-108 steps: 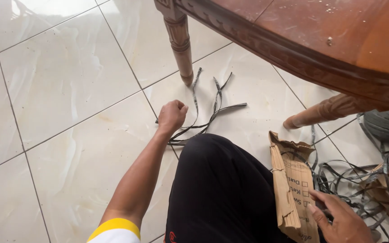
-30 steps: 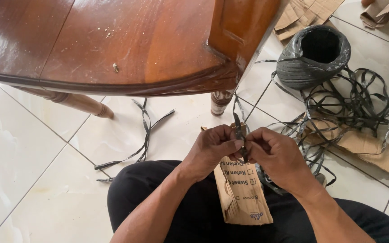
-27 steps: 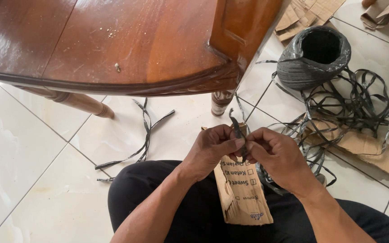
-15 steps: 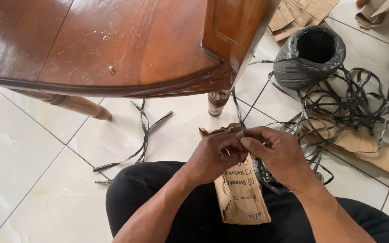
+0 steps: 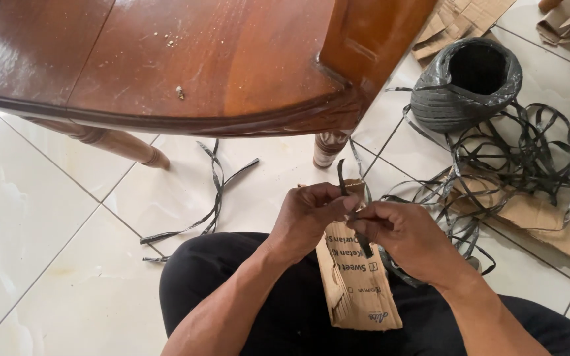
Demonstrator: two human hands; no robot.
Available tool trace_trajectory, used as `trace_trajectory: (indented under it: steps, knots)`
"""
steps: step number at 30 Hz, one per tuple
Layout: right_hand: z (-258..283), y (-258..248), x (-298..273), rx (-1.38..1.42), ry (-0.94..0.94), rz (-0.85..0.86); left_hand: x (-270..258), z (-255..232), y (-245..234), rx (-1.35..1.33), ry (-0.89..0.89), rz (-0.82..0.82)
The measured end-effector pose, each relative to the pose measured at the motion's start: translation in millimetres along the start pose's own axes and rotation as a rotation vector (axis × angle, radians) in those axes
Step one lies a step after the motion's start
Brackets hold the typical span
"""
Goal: Wrap a chair leg with cardboard and secure it with plastic straps using a cutter.
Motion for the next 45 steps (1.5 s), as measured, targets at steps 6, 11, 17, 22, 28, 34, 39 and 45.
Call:
trace_trajectory:
  steps: [6,11,17,22,28,34,39,45]
  knots:
    - [-16,3,1,0.085,-0.001,-0.042,2,14,-10,-0.032,-0.048,-0.035]
    - [-27,-2,5,0.176,0.018,0.038,8,27,-14,-0.026,-0.039,-0.024]
    - [-26,-5,6,0.193,0.018,-0.012,3,3,-5,-0.009,-0.086,-0.061]
    - [-9,-3,1,0.105,0.038,-0.133,-3,-7,-2,0.208,0.024,-0.038]
    - [-16,-3,6,0.021,0.014,-0.210,-9,-19,2,0.533,0.236,-0.054]
    - [-10,3,3,-0.174,-0.052,-0.271,-9,-17,5,0.605,0.319,-0.059]
    - [-16,3,3,-0.307,-0.125,-0.292,-10,-11,4,0.640,0.354,-0.088]
    - [-14,3,3,-0.255,-0.061,-0.290,-9,-13,4,0.630,0.367,-0.075]
Point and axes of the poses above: each hand's wrist, its own x-axis towards the middle knuckle, its own y-axis out of the palm, z = x × y, the point moved 1 cm from there along x, towards the middle knuckle, and after that the axes turned 3 degrees about -z, right-handed, at the moved point
